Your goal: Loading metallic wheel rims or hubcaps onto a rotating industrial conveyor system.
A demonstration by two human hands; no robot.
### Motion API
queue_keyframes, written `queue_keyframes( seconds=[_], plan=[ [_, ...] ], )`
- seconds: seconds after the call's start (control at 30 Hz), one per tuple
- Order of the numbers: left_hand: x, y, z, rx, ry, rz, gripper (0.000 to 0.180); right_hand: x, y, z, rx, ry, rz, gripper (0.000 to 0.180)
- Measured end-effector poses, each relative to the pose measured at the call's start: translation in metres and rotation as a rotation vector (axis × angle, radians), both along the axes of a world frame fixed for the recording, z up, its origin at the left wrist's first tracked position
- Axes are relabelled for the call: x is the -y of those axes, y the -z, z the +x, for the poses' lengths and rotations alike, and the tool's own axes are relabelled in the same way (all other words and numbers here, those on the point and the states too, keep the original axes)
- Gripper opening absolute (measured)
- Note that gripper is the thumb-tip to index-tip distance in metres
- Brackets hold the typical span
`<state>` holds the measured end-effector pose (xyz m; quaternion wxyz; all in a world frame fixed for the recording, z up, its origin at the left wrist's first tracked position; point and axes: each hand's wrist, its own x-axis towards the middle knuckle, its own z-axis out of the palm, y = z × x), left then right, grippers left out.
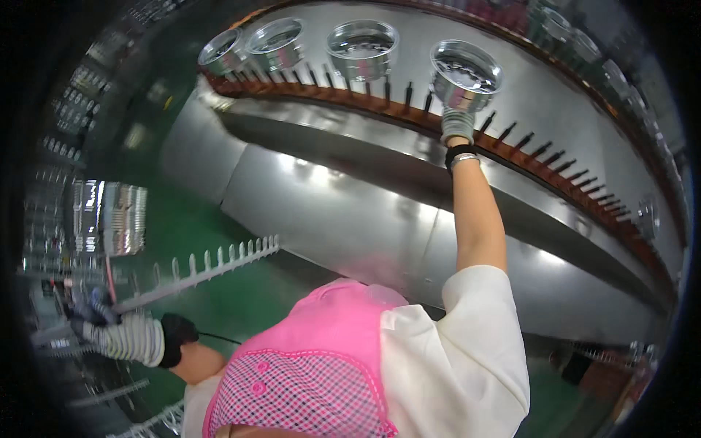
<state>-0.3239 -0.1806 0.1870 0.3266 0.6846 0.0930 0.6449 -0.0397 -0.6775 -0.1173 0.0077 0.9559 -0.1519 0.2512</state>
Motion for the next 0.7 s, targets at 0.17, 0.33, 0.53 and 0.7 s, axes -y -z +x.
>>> queue_keyframes(
  seconds=[0.17,0.33,0.53,0.7],
  plan=[
    [0.008,-0.03,-0.041,0.192,0.513,-0.32,0.029,-0.093,-0.085,-0.087,0.236,-0.039,1.567,0.043],
    [0.03,-0.011,-0.073,0.051,0.619,-0.354,0.03,-0.275,-0.091,-0.255,-0.319,-1.173,1.31,0.046],
    [0.05,0.044,-0.102,-0.028,0.812,-0.504,0.026,-0.343,-0.247,-0.356,-0.775,-1.099,2.264,0.038],
    [0.096,0.069,-0.112,-0.132,0.907,-0.498,0.033,-0.313,-0.22,-0.362,-0.959,-0.772,2.505,0.023]
  ],
)
